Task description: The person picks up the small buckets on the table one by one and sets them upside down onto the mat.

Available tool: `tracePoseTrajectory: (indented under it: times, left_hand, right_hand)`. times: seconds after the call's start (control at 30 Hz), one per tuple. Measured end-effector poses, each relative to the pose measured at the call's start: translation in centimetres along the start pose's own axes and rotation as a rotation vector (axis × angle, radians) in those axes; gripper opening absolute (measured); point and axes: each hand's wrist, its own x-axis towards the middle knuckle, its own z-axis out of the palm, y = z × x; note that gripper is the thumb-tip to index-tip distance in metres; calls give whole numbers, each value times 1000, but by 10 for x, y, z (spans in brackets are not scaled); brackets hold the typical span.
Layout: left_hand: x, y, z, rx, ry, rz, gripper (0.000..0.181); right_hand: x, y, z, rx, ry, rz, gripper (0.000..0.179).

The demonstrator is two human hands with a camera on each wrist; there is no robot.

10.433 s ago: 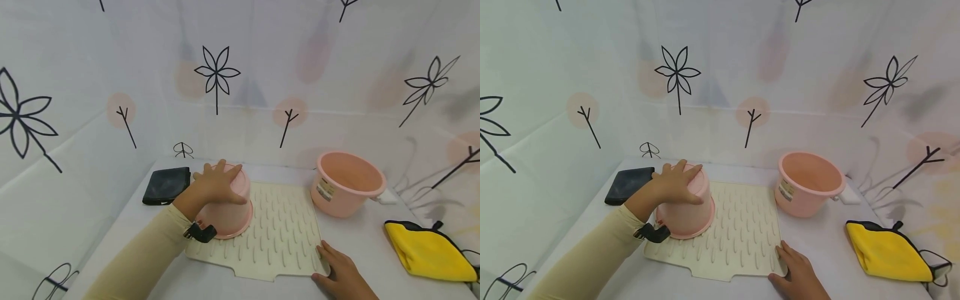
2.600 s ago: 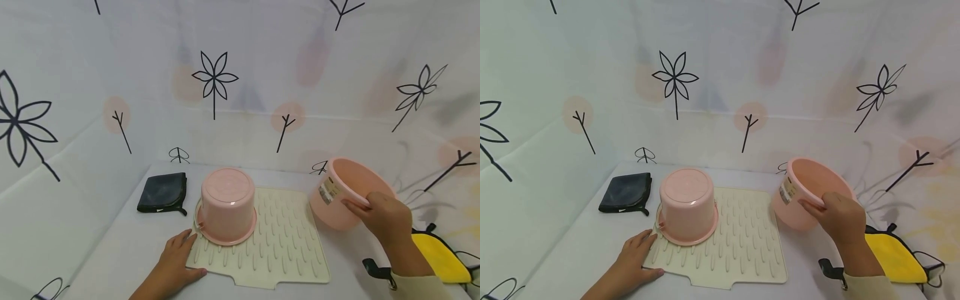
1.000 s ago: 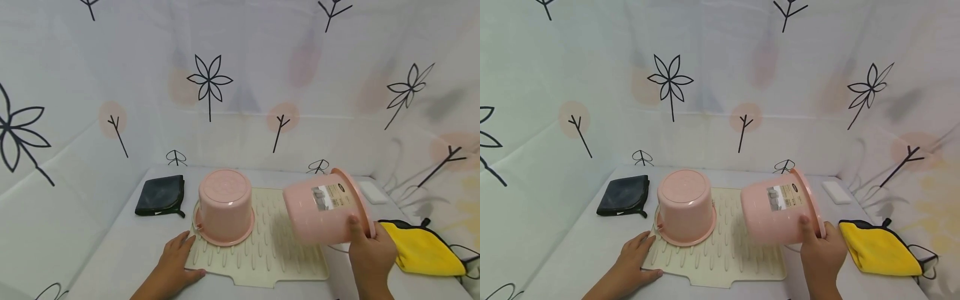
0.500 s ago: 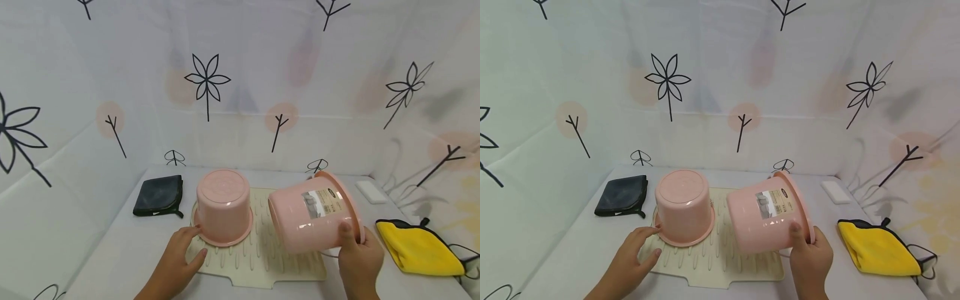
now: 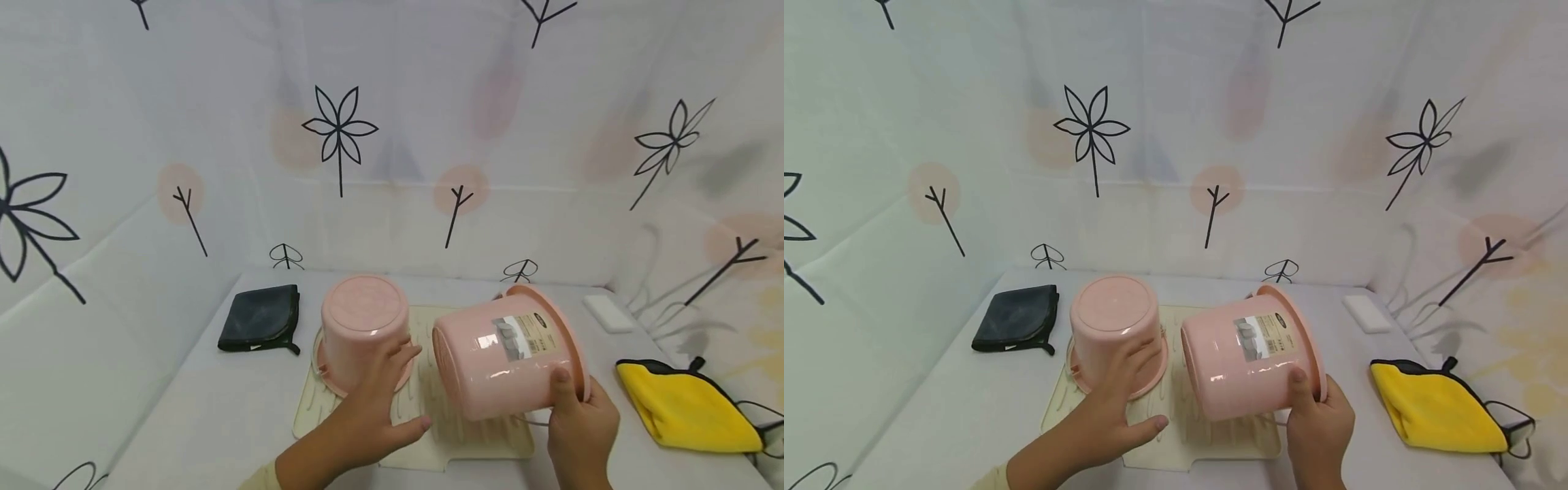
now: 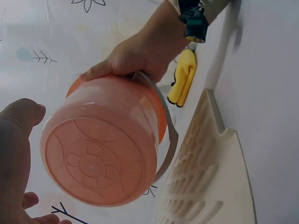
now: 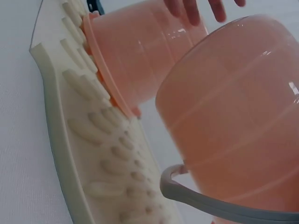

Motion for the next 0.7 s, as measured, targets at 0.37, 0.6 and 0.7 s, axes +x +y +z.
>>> tracePoseTrajectory:
  times: [0.37, 0.6, 0.7]
  left_hand:
    - [47, 8, 32, -45, -19, -47, 135]
    - [61, 9, 49, -189, 20, -154, 146]
    - [65, 4, 54, -245, 49, -172, 146]
  right_hand:
    - [-3, 3, 6, 17, -12, 23, 59]
    - [-8, 7, 12, 28, -11, 22, 56]
    - [-11, 9, 13, 42, 12, 14, 53]
